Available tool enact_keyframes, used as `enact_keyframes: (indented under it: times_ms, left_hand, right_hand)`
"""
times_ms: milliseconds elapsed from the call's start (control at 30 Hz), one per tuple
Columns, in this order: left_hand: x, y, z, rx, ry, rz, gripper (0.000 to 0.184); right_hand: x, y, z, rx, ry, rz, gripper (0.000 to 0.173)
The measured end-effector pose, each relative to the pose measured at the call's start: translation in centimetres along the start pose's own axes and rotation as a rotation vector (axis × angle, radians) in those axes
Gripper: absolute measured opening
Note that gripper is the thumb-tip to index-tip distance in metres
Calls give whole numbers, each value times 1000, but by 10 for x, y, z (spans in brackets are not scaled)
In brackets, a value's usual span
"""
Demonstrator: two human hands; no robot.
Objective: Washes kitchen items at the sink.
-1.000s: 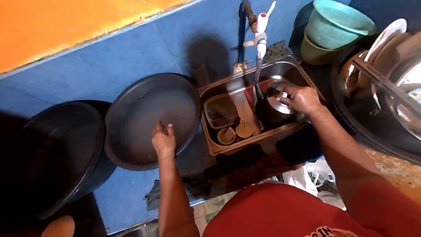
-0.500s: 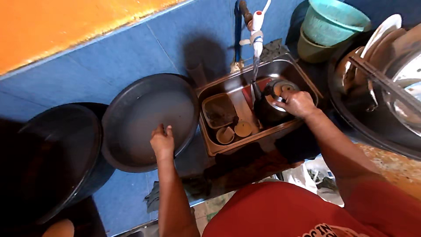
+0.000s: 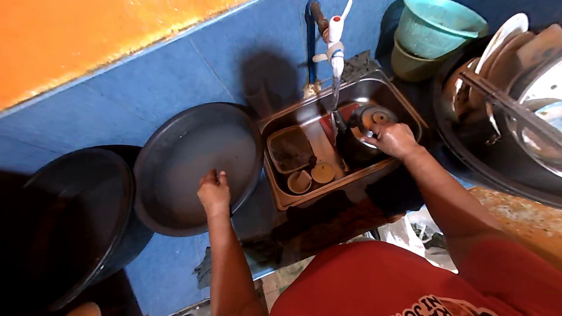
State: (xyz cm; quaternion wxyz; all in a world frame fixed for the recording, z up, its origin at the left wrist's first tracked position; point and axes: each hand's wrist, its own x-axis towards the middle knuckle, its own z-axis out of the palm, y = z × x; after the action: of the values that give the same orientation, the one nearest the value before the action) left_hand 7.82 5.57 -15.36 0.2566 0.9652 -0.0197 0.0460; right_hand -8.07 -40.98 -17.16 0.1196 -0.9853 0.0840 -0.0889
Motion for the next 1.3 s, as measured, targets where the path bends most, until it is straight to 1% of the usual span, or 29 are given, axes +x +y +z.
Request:
enact_keyframes:
  times_ms: [400,600,1067,1300]
  left_hand:
    - [1,-2,-1,32,-3,25,44]
    - [-1,-2,-1,20,-7,11,45]
    - [2,1,-1,29,-2,-9,42]
    - [1,2,-1,36,-14,-13,43]
  right_hand:
    - [-2,3,4,11,24,-21,47]
    - [4,5,-1,1,-13,-22,50]
    - [4,7,-1,16,28,-70,49]
    - [5,7,-2,21,13,-52,48]
